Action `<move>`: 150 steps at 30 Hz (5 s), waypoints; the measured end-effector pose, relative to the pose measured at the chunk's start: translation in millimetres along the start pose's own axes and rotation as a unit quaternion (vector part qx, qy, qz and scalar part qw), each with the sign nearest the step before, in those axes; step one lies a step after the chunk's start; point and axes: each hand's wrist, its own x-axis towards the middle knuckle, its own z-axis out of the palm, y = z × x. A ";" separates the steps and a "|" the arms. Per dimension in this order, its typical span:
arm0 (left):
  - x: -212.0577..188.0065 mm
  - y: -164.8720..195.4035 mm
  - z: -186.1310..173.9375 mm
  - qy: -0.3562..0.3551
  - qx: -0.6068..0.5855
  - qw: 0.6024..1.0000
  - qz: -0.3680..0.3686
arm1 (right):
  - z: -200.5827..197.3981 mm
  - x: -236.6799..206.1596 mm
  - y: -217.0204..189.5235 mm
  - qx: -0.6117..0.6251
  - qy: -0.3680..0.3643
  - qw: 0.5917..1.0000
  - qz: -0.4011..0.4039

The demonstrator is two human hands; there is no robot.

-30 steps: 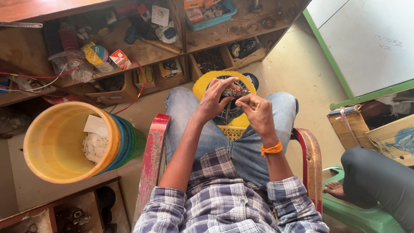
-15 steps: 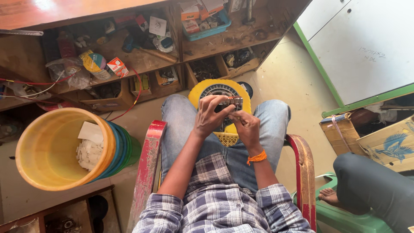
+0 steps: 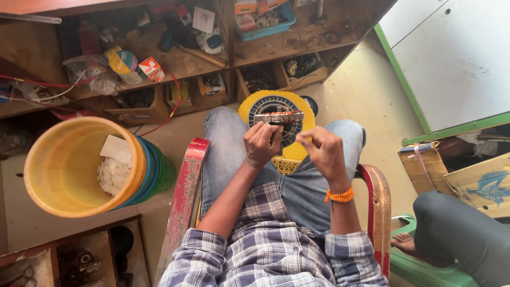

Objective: The person sits on a chair with an electric motor armature on their lap and fits copper wire coils into the armature slots by hand, pressing and adjusting the windings. They turn the armature to reach different sides and continue seating the coils around it.

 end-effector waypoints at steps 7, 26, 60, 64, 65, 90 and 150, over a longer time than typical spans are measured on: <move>-17.4 18.3 19.8 0.053 -0.111 0.953 -0.278 | 20.6 66.1 -18.5 -0.003 -0.025 0.999 -0.034; 35.5 -9.3 -14.3 -0.144 -0.122 0.981 -0.050 | -6.1 59.7 56.9 0.211 -0.057 0.962 0.161; 22.4 -13.6 -12.0 -0.092 0.032 0.987 0.124 | 49.5 -24.3 43.1 0.119 0.041 0.991 -0.033; 5.0 -23.1 -6.3 -0.070 0.013 0.994 0.082 | 28.1 -17.0 16.2 0.074 0.007 0.997 -0.025; 1.4 -23.5 -2.1 -0.068 -0.016 0.997 0.043 | 20.3 -13.2 9.9 0.031 -0.005 0.999 -0.021; 19.0 14.4 4.8 0.023 -0.035 0.987 -0.154 | 16.5 110.7 55.9 0.070 -0.087 0.990 0.087; -15.9 6.3 35.8 0.056 -0.388 0.765 -0.511 | 38.7 112.5 35.5 0.056 -0.052 0.992 0.103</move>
